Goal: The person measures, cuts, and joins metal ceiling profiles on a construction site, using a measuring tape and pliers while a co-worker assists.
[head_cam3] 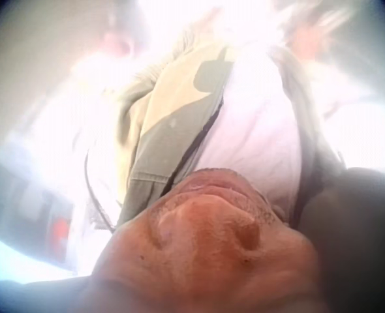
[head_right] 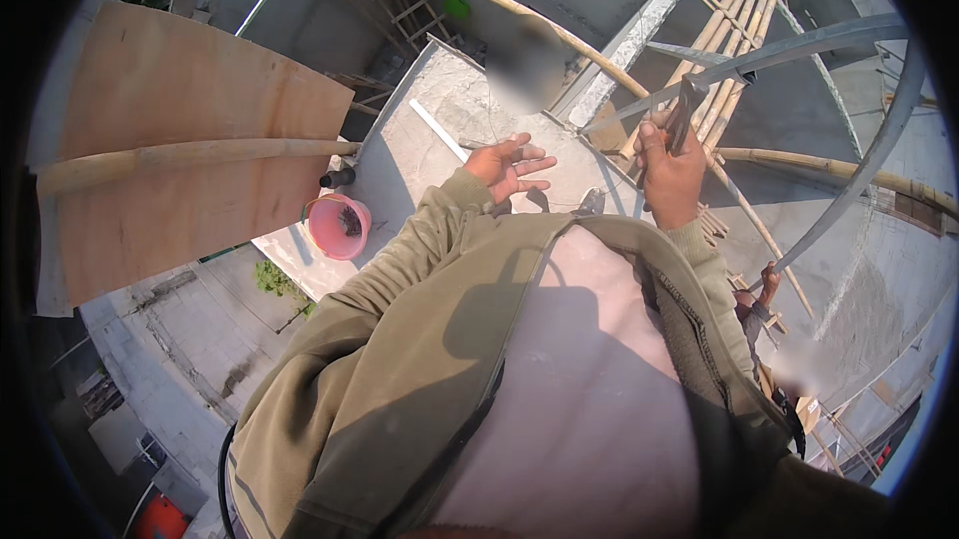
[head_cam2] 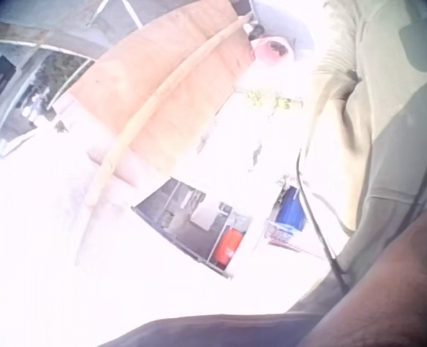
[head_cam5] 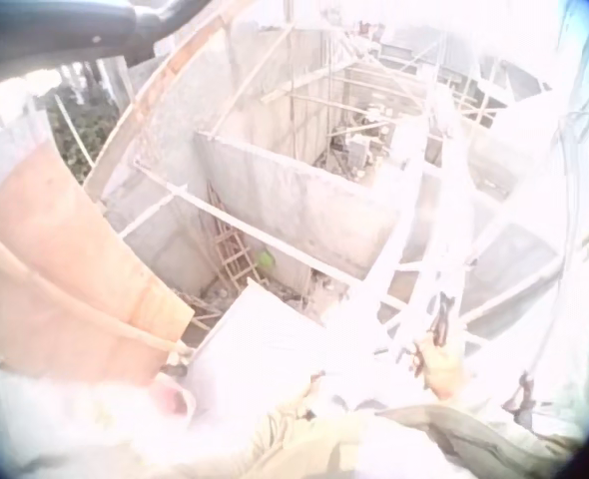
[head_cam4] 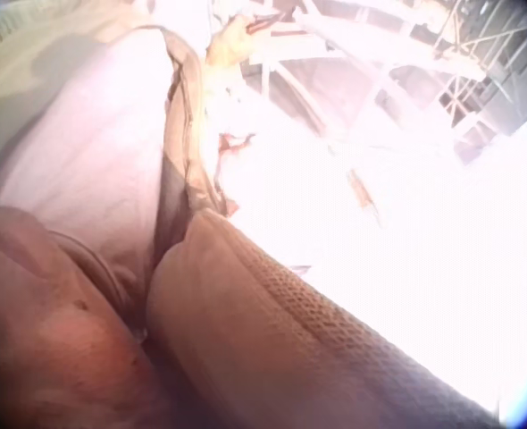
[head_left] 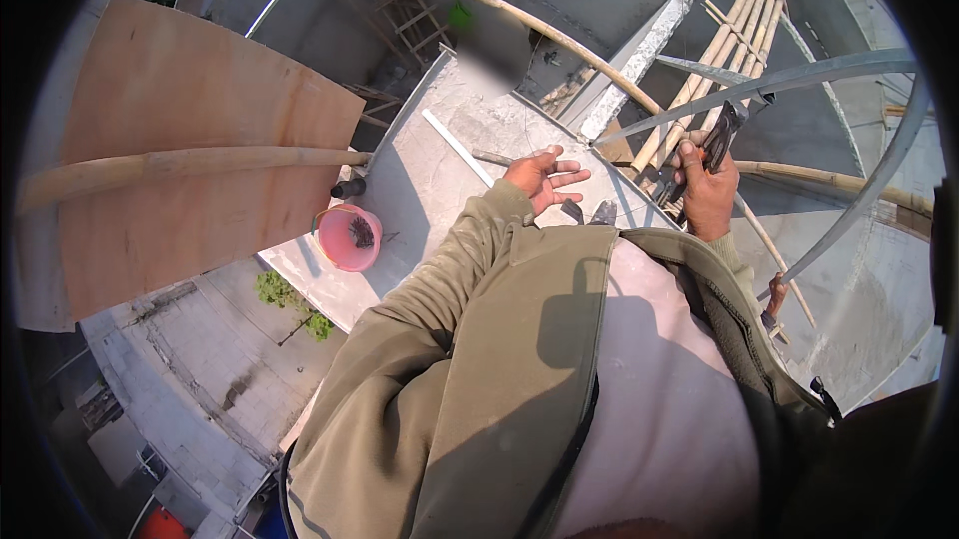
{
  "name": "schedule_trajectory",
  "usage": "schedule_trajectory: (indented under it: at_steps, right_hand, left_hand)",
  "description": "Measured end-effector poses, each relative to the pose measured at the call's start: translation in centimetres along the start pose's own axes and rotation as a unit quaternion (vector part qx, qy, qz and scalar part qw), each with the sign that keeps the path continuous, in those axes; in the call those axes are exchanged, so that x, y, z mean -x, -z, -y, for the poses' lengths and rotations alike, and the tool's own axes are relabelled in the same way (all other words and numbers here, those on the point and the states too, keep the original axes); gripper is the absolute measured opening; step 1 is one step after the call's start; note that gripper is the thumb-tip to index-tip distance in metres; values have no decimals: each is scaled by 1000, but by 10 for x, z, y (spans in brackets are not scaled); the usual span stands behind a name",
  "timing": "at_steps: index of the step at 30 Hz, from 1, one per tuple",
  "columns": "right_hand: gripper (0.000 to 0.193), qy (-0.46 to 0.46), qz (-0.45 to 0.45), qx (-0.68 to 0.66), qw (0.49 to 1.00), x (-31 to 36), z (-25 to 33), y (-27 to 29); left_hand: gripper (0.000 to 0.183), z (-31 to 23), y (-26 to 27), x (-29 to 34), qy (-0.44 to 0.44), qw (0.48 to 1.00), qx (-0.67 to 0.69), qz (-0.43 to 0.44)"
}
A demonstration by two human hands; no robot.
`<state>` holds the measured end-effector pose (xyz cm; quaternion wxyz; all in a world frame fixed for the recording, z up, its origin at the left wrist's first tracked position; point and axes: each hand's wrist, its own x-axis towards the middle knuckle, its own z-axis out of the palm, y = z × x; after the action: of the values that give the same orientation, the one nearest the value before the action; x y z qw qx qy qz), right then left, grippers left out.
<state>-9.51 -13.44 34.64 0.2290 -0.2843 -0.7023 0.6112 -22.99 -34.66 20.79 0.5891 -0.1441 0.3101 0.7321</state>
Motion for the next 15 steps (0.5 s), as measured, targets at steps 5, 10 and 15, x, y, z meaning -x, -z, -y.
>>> schedule_trajectory:
  at_steps: [5,10,15]
  right_hand:
    - [13,-29,43,100,994,-3,-5,7]
    - [12,-48,93,94,990,2,10,10]
    - [9,-48,127,72,988,8,11,8]
  left_hand:
    - [42,-40,-10,-20,-87,995,-17,51]
    - [48,-87,-72,-22,-182,972,-86,120]
    - [49,-111,-131,-25,-219,959,-104,145]
